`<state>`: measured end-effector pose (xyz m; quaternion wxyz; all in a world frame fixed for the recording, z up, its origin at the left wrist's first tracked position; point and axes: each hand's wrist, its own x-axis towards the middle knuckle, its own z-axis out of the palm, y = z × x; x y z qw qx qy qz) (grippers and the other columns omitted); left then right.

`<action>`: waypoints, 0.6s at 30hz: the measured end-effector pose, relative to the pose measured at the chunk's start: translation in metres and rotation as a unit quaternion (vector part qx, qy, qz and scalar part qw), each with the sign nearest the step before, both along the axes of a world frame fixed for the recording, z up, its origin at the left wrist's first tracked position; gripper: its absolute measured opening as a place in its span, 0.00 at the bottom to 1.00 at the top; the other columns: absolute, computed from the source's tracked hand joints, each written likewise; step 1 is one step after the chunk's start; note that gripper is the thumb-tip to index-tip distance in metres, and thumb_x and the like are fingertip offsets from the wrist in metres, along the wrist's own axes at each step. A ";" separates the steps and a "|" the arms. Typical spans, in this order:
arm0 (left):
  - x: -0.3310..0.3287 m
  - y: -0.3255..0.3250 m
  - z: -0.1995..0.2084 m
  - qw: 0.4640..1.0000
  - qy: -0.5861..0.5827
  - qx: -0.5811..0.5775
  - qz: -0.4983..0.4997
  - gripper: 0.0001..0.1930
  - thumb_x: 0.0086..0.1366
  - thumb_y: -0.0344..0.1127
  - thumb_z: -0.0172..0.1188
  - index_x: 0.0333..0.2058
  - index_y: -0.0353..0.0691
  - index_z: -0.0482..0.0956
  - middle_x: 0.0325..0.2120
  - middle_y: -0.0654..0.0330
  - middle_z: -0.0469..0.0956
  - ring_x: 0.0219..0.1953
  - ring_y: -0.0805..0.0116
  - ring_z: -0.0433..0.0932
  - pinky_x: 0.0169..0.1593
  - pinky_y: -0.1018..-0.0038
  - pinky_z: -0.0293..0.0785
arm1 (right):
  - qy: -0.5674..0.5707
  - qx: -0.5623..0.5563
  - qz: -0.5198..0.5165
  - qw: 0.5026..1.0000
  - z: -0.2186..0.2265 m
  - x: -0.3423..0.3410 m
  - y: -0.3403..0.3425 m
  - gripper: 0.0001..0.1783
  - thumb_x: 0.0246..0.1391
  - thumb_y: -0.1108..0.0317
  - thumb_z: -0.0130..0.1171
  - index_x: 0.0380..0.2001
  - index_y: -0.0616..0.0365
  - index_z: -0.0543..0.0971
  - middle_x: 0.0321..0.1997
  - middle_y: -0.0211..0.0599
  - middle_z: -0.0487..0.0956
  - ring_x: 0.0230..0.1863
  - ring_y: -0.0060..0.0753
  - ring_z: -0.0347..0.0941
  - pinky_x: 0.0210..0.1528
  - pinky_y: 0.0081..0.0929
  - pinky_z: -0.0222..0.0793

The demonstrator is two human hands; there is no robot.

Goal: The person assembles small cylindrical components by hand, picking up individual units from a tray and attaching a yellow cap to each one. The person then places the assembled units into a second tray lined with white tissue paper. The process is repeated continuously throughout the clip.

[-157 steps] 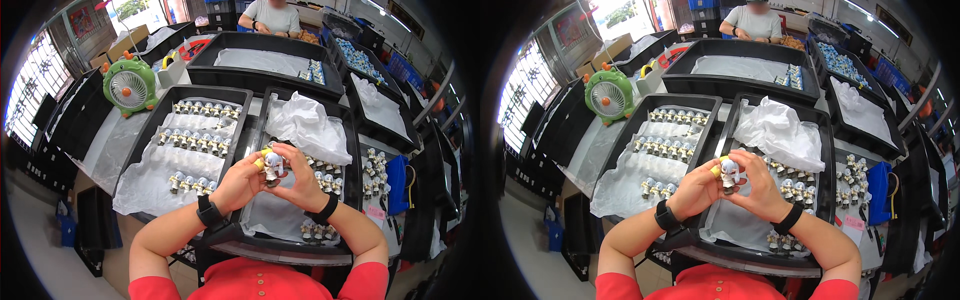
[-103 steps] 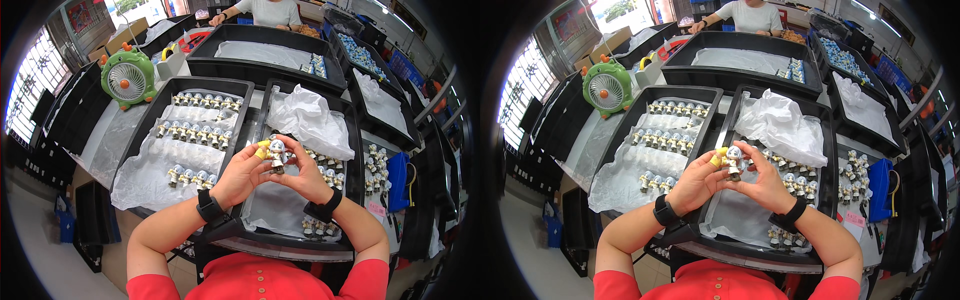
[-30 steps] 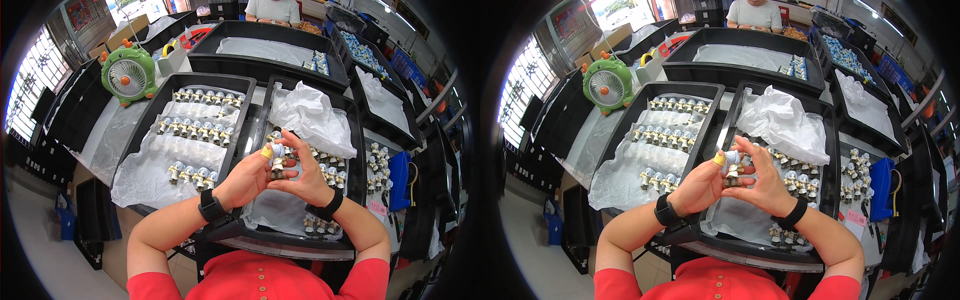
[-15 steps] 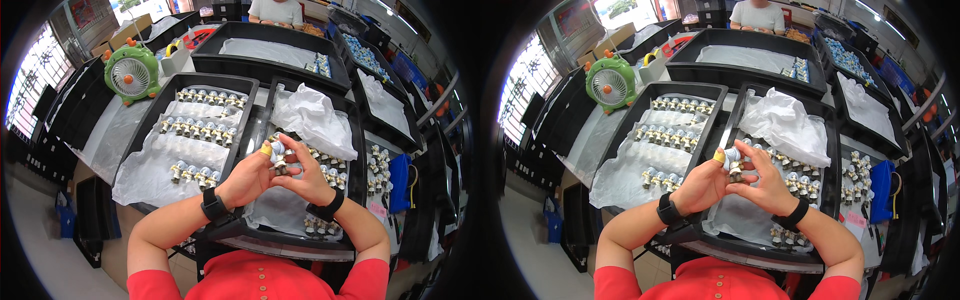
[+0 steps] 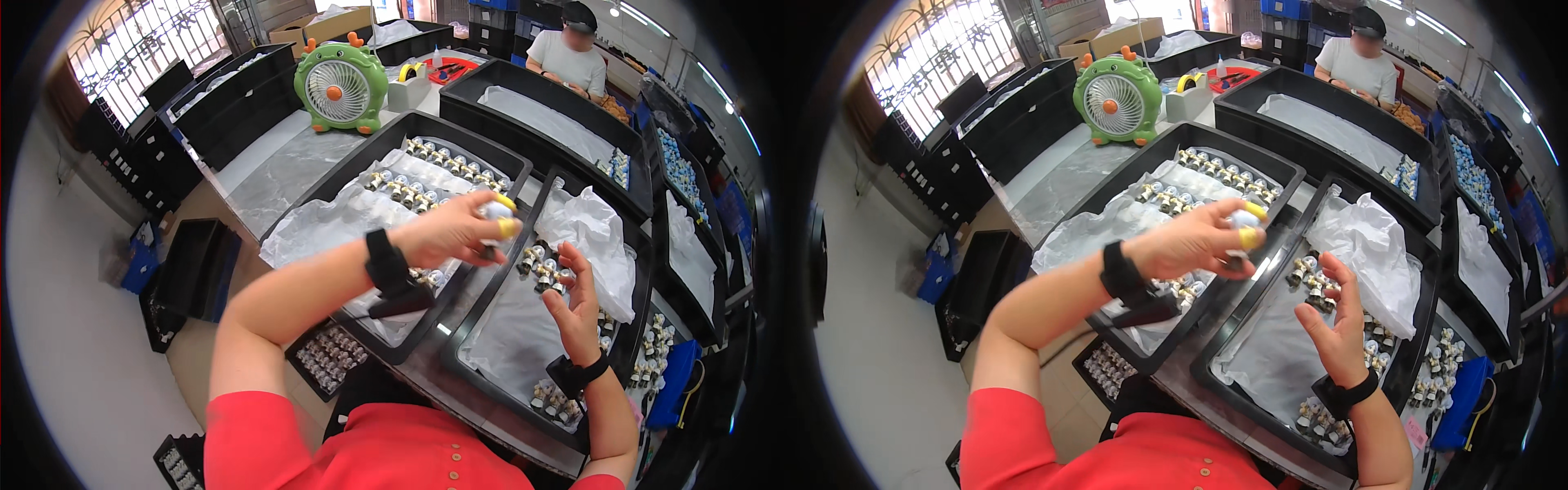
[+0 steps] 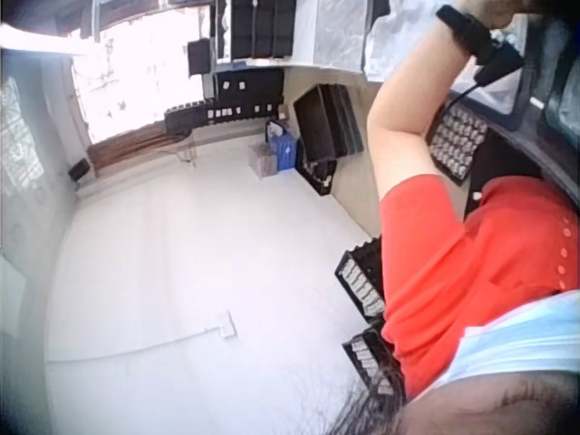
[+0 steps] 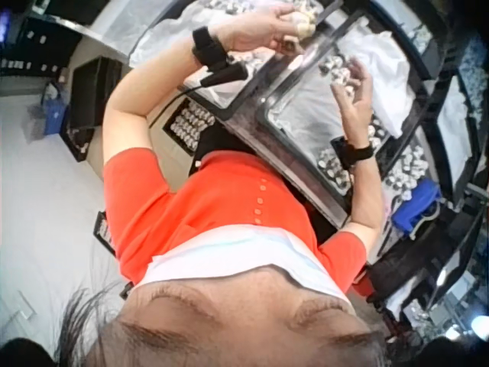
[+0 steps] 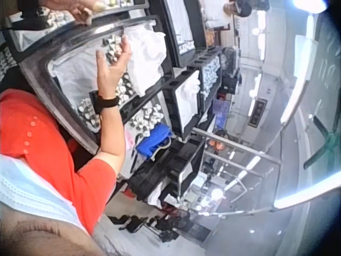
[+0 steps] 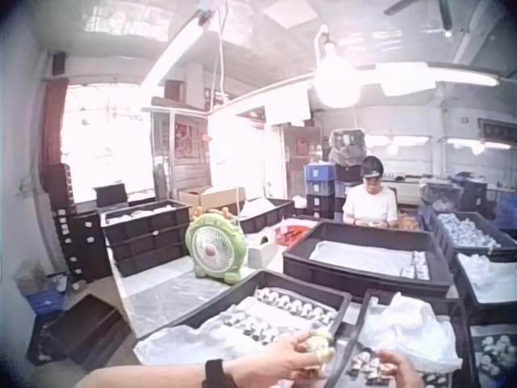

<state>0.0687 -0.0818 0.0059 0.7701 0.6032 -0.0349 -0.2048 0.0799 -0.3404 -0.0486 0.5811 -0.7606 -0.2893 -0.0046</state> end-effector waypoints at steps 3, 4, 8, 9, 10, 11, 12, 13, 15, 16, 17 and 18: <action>-0.008 0.064 0.011 0.994 0.032 0.086 0.060 0.18 0.67 0.41 0.56 0.51 0.41 0.64 0.39 0.64 0.69 0.38 0.71 0.79 0.44 0.73 0.76 | 0.002 0.014 -0.002 1.000 0.002 0.000 -0.001 0.37 0.49 0.56 0.63 0.61 0.55 0.63 0.62 0.34 0.65 0.60 0.31 0.61 0.57 0.29 0.57; -0.014 0.082 0.012 0.987 0.046 0.132 0.080 0.18 0.67 0.39 0.55 0.51 0.41 0.64 0.40 0.64 0.69 0.38 0.70 0.79 0.43 0.73 0.76 | 0.003 0.020 0.004 1.000 0.003 0.000 0.000 0.37 0.49 0.55 0.63 0.61 0.55 0.63 0.62 0.34 0.65 0.60 0.31 0.61 0.56 0.29 0.57; -0.021 0.141 -0.023 0.908 0.119 0.386 0.107 0.24 0.59 0.39 0.63 0.50 0.36 0.65 0.36 0.59 0.73 0.33 0.69 0.79 0.36 0.72 0.79 | -0.008 0.013 0.008 1.000 0.003 0.000 0.001 0.36 0.50 0.55 0.63 0.60 0.54 0.64 0.61 0.33 0.65 0.59 0.30 0.62 0.55 0.28 0.58; -0.021 0.146 -0.029 0.868 0.129 0.469 0.101 0.27 0.58 0.40 0.65 0.50 0.34 0.65 0.36 0.58 0.74 0.33 0.68 0.79 0.34 0.71 0.79 | -0.010 0.006 0.008 1.000 0.002 0.000 0.000 0.35 0.51 0.55 0.63 0.60 0.54 0.64 0.61 0.33 0.65 0.58 0.30 0.62 0.54 0.28 0.59; -0.016 0.151 -0.037 0.839 0.147 0.517 0.089 0.28 0.57 0.40 0.65 0.51 0.34 0.65 0.36 0.57 0.75 0.33 0.68 0.79 0.34 0.71 0.79 | -0.015 0.002 0.007 1.000 0.002 0.000 0.000 0.34 0.51 0.56 0.63 0.60 0.53 0.65 0.60 0.33 0.66 0.58 0.30 0.63 0.54 0.27 0.59; -0.010 0.158 -0.047 0.807 0.164 0.562 0.079 0.29 0.55 0.40 0.66 0.51 0.33 0.65 0.37 0.56 0.75 0.32 0.68 0.80 0.34 0.71 0.80 | -0.021 -0.002 0.007 1.000 0.002 0.000 0.000 0.33 0.51 0.57 0.62 0.59 0.53 0.65 0.60 0.33 0.66 0.57 0.30 0.63 0.53 0.27 0.60; -0.005 0.163 -0.054 0.772 0.181 0.606 0.067 0.30 0.54 0.40 0.67 0.52 0.33 0.64 0.37 0.55 0.75 0.32 0.68 0.80 0.34 0.71 0.80 | -0.026 -0.006 0.005 1.000 0.002 0.001 0.000 0.32 0.52 0.58 0.62 0.59 0.53 0.66 0.60 0.33 0.66 0.57 0.29 0.64 0.52 0.26 0.60; -0.002 0.165 -0.059 0.778 0.186 0.597 0.051 0.30 0.54 0.40 0.67 0.51 0.33 0.65 0.38 0.54 0.76 0.31 0.68 0.80 0.34 0.71 0.80 | -0.027 -0.004 0.005 1.000 0.002 0.001 -0.001 0.32 0.52 0.59 0.62 0.59 0.53 0.66 0.59 0.33 0.66 0.56 0.29 0.64 0.52 0.26 0.60; 0.001 0.168 -0.067 0.790 0.199 0.579 0.017 0.31 0.53 0.41 0.67 0.51 0.32 0.66 0.39 0.53 0.76 0.30 0.68 0.80 0.34 0.71 0.81 | -0.027 -0.002 0.004 1.000 0.001 0.003 -0.001 0.31 0.52 0.60 0.62 0.58 0.52 0.67 0.59 0.33 0.66 0.56 0.28 0.64 0.51 0.25 0.61; 0.002 0.168 -0.068 0.785 0.191 0.589 0.000 0.30 0.52 0.41 0.68 0.50 0.32 0.66 0.38 0.54 0.76 0.29 0.67 0.80 0.33 0.72 0.81 | -0.025 0.000 0.003 1.000 0.001 0.003 -0.001 0.30 0.52 0.61 0.62 0.58 0.53 0.67 0.59 0.33 0.66 0.56 0.28 0.64 0.51 0.24 0.61; 0.004 0.168 -0.069 0.780 0.182 0.598 -0.018 0.30 0.52 0.41 0.68 0.49 0.32 0.67 0.37 0.54 0.76 0.28 0.67 0.80 0.32 0.72 0.80 | -0.023 0.000 0.001 1.000 0.002 0.002 -0.001 0.29 0.52 0.61 0.62 0.57 0.53 0.68 0.59 0.33 0.66 0.55 0.28 0.65 0.50 0.24 0.61; 0.005 0.167 -0.070 0.774 0.173 0.608 -0.035 0.30 0.51 0.41 0.69 0.49 0.32 0.68 0.36 0.54 0.77 0.26 0.67 0.80 0.31 0.72 0.80 | -0.022 0.001 -0.001 1.000 0.003 0.002 -0.001 0.29 0.52 0.61 0.62 0.57 0.53 0.68 0.58 0.33 0.67 0.55 0.28 0.65 0.50 0.24 0.61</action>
